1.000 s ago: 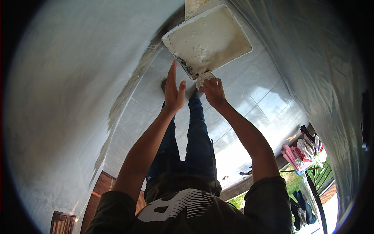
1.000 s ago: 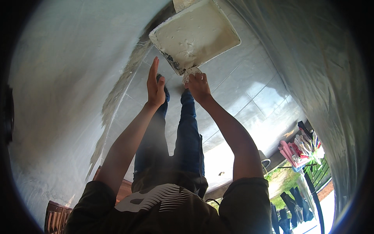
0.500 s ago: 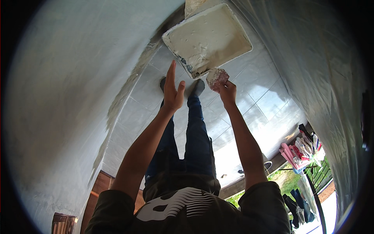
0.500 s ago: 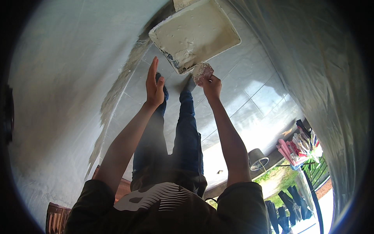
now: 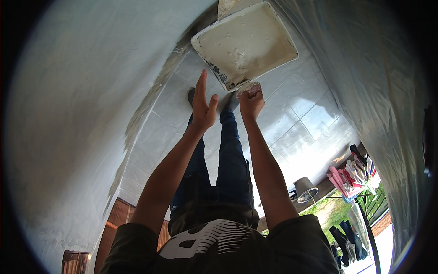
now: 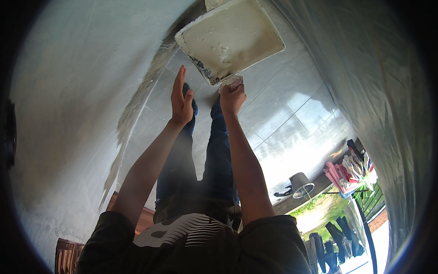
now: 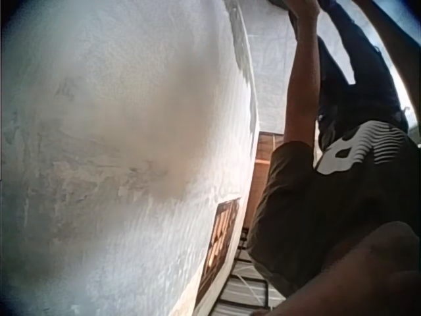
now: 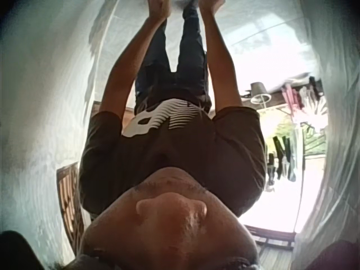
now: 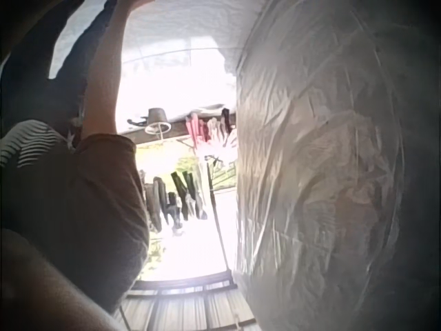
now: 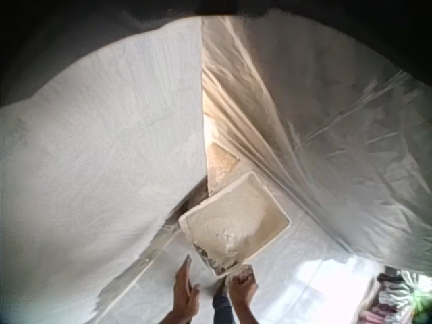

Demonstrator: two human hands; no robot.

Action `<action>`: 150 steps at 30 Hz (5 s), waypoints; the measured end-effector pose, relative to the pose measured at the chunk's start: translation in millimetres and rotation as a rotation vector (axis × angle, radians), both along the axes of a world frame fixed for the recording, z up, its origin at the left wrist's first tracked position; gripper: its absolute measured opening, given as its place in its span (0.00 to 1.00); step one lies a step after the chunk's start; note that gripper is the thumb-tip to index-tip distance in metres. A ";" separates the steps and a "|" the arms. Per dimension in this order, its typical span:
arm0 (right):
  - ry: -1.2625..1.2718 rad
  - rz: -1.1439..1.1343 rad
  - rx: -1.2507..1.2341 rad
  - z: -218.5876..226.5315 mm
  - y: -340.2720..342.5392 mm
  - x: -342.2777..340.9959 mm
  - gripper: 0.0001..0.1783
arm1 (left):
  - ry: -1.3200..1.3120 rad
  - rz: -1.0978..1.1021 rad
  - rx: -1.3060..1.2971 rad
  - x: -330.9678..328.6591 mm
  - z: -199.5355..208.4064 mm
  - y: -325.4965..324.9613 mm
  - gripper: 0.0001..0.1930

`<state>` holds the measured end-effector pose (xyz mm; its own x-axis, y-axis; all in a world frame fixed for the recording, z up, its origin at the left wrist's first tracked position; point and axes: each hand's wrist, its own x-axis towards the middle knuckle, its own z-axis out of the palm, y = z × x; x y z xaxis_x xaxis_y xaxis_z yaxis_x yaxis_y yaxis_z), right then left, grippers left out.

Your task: The person applies wall putty to a wall using a small spreader tool.

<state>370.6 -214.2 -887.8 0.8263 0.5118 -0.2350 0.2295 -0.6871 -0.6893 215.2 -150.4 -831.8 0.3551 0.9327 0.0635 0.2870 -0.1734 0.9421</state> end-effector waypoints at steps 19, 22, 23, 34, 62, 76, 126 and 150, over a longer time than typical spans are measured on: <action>-0.078 0.039 -0.100 -11.4 37.7 -16.7 0.13 | -0.018 0.005 -0.020 -5.2 -0.7 4.2 0.36; -0.002 0.026 0.016 -5.8 36.4 -13.1 0.12 | -0.019 0.020 -0.030 -8.9 -1.5 7.6 0.36; 0.072 0.024 0.049 -2.1 37.4 -11.7 0.11 | -0.016 0.017 -0.039 -12.1 -2.1 8.9 0.38; -0.077 0.601 -0.094 3.8 63.4 11.7 0.11 | 0.010 0.033 -0.065 -22.8 -9.7 15.7 0.40; 0.095 1.017 -0.269 -27.1 121.6 63.2 0.21 | 0.044 0.065 -0.121 -41.3 -17.6 -7.1 0.42; 0.222 0.942 -0.249 -16.9 96.2 42.7 0.23 | 0.046 0.077 -0.131 -46.4 -17.5 -8.3 0.44; 1.100 0.895 1.192 563.5 84.1 -58.4 0.13 | -0.619 0.025 1.076 -71.4 517.7 66.8 0.40; 0.668 1.078 1.411 696.5 171.4 -77.2 0.12 | -0.416 0.172 1.492 -114.1 638.0 132.0 0.40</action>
<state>293.3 -42.8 -191.3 0.0306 0.7534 0.6568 -0.3881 0.6145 -0.6868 101.1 -18.4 -193.7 -0.0233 -0.0355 0.9991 0.1729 -0.9844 -0.0310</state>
